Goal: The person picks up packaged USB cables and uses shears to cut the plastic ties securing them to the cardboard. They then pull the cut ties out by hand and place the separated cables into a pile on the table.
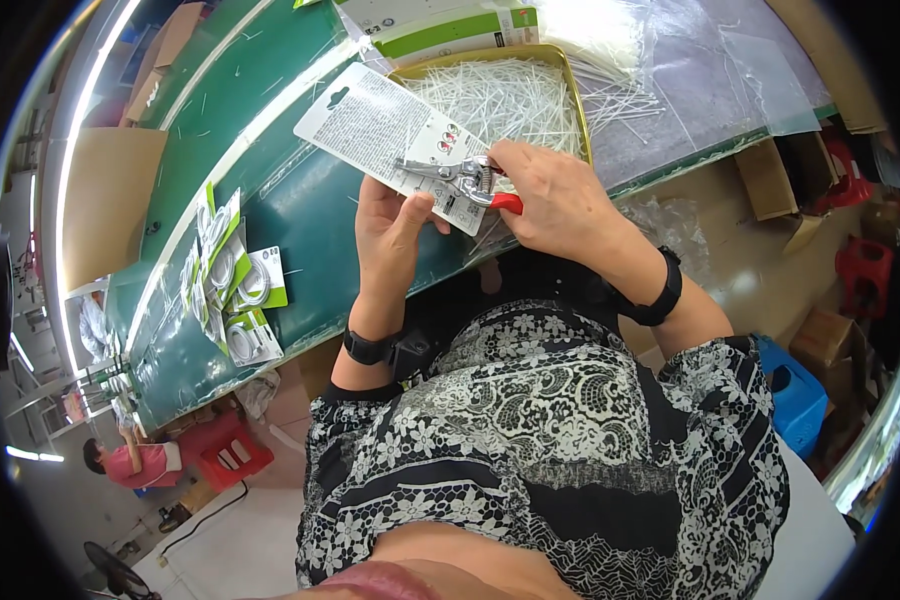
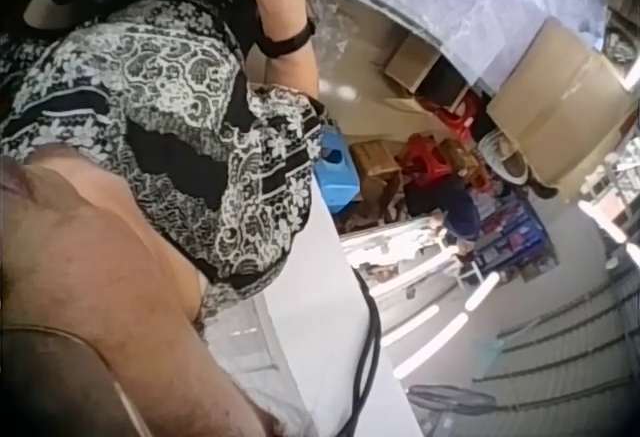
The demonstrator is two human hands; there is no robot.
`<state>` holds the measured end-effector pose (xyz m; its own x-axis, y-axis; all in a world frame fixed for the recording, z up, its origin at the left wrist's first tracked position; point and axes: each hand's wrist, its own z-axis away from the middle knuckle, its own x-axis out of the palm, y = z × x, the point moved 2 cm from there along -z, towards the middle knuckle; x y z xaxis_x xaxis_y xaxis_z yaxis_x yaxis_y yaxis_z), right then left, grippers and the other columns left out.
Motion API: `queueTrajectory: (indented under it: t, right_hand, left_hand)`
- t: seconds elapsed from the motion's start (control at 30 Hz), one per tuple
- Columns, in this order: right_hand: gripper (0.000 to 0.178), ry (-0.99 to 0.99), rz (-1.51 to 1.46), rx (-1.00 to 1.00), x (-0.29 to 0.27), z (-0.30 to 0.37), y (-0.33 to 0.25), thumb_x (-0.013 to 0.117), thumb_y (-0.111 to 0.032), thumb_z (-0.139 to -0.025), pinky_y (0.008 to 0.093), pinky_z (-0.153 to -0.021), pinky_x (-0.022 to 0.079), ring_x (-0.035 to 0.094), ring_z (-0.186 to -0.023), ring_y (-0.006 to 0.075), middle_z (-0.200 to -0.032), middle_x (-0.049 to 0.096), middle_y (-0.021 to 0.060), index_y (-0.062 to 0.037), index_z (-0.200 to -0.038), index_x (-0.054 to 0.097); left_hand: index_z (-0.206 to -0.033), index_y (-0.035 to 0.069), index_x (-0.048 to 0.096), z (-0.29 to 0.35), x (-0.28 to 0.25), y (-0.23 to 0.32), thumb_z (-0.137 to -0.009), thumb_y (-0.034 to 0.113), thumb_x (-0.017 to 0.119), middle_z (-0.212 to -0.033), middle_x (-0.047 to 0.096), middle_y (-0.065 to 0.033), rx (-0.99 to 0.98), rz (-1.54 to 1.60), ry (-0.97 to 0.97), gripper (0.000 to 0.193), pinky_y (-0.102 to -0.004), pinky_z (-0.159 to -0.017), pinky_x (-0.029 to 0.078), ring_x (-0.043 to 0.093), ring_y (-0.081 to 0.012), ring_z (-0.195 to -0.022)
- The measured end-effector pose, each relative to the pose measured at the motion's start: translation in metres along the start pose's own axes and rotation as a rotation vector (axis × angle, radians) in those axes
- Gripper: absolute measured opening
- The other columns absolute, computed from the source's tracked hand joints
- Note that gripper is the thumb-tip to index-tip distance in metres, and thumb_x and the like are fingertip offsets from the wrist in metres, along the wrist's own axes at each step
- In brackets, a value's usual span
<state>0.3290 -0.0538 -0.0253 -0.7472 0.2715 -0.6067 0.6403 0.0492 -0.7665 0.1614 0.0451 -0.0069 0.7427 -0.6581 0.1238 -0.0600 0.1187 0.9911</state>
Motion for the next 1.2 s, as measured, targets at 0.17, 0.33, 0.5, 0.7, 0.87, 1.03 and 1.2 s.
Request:
queueTrajectory:
  t: [0.17, 0.33, 0.5, 0.7, 0.87, 1.03, 1.2]
  right_hand:
    - [0.044, -0.126, 0.058, 0.142, 0.003, 0.002, 0.008, 0.069, -0.006, -0.073, 0.0365, -0.072, 0.049, 0.06, -0.082, 0.0308, -0.096, 0.06, 0.0152, -0.0024, -0.114, 0.052]
    - [0.045, 0.026, -0.191, 0.051, -0.03, 0.013, -0.002, 0.07, -0.007, -0.076, 0.0344, -0.071, 0.049, 0.059, -0.08, 0.0263, -0.095, 0.059, 0.0138, -0.002, -0.117, 0.052]
    - [0.046, 0.038, -0.285, -0.021, -0.029, 0.017, -0.015, 0.07, -0.008, -0.078, 0.0324, -0.071, 0.048, 0.057, -0.077, 0.0228, -0.095, 0.057, 0.0127, -0.0013, -0.12, 0.052]
    - [0.044, 0.016, -0.095, -0.103, 0.002, 0.01, -0.021, 0.069, -0.006, -0.074, 0.0346, -0.072, 0.049, 0.058, -0.076, 0.026, -0.096, 0.058, 0.0139, -0.0009, -0.115, 0.052]
    - [0.044, 0.008, -0.052, -0.095, 0.005, 0.01, -0.027, 0.068, -0.004, -0.071, 0.0361, -0.071, 0.049, 0.059, -0.078, 0.028, -0.096, 0.058, 0.0139, -0.0019, -0.112, 0.053]
    - [0.045, 0.053, 0.031, -0.137, 0.004, -0.007, -0.048, 0.07, -0.006, -0.069, 0.0384, -0.076, 0.047, 0.058, -0.083, 0.0288, -0.093, 0.058, 0.0116, -0.0045, -0.111, 0.053]
    - [0.049, 0.122, 0.197, -0.194, 0.004, -0.022, -0.062, 0.073, -0.011, -0.067, 0.0396, -0.08, 0.044, 0.057, -0.089, 0.0289, -0.093, 0.058, 0.0098, -0.0068, -0.112, 0.054]
  left_hand:
    - [-0.128, -0.001, 0.041, -0.003, -0.008, 0.002, -0.093, 0.007, 0.059, -0.11, 0.061, -0.0102, -0.022, -0.07, 0.05, 0.041, -0.0288, -0.072, 0.053, 0.06, -0.0146, -0.093]
    - [-0.136, 0.004, 0.041, -0.016, -0.035, 0.004, -0.097, 0.017, 0.052, -0.097, 0.058, -0.0055, 0.053, 0.463, 0.247, 0.043, -0.0324, -0.085, 0.046, 0.054, -0.0156, -0.093]
    - [-0.139, 0.009, 0.042, -0.027, -0.051, -0.007, -0.098, 0.032, 0.047, -0.086, 0.053, -0.0042, 0.027, 1.076, -0.164, 0.048, -0.0298, -0.079, 0.039, 0.044, -0.0149, -0.08]
    - [-0.14, 0.01, 0.042, -0.041, -0.049, -0.009, -0.096, 0.039, 0.045, -0.085, 0.053, -0.0048, 0.045, 1.033, -0.221, 0.053, -0.0279, -0.071, 0.035, 0.039, -0.014, -0.074]
    - [-0.139, 0.01, 0.044, -0.043, -0.048, -0.005, -0.096, 0.037, 0.047, -0.085, 0.052, -0.0051, 0.061, 0.963, -0.239, 0.051, -0.0281, -0.072, 0.036, 0.04, -0.0147, -0.075]
    - [-0.139, 0.009, 0.044, -0.042, -0.043, -0.006, -0.096, 0.037, 0.047, -0.085, 0.052, -0.0054, 0.075, 0.903, -0.288, 0.051, -0.0288, -0.072, 0.037, 0.04, -0.0152, -0.075]
    - [-0.14, 0.008, 0.043, -0.043, -0.031, -0.012, -0.096, 0.037, 0.047, -0.084, 0.052, -0.0064, 0.068, 0.911, -0.259, 0.053, -0.0309, -0.073, 0.039, 0.042, -0.0167, -0.077]
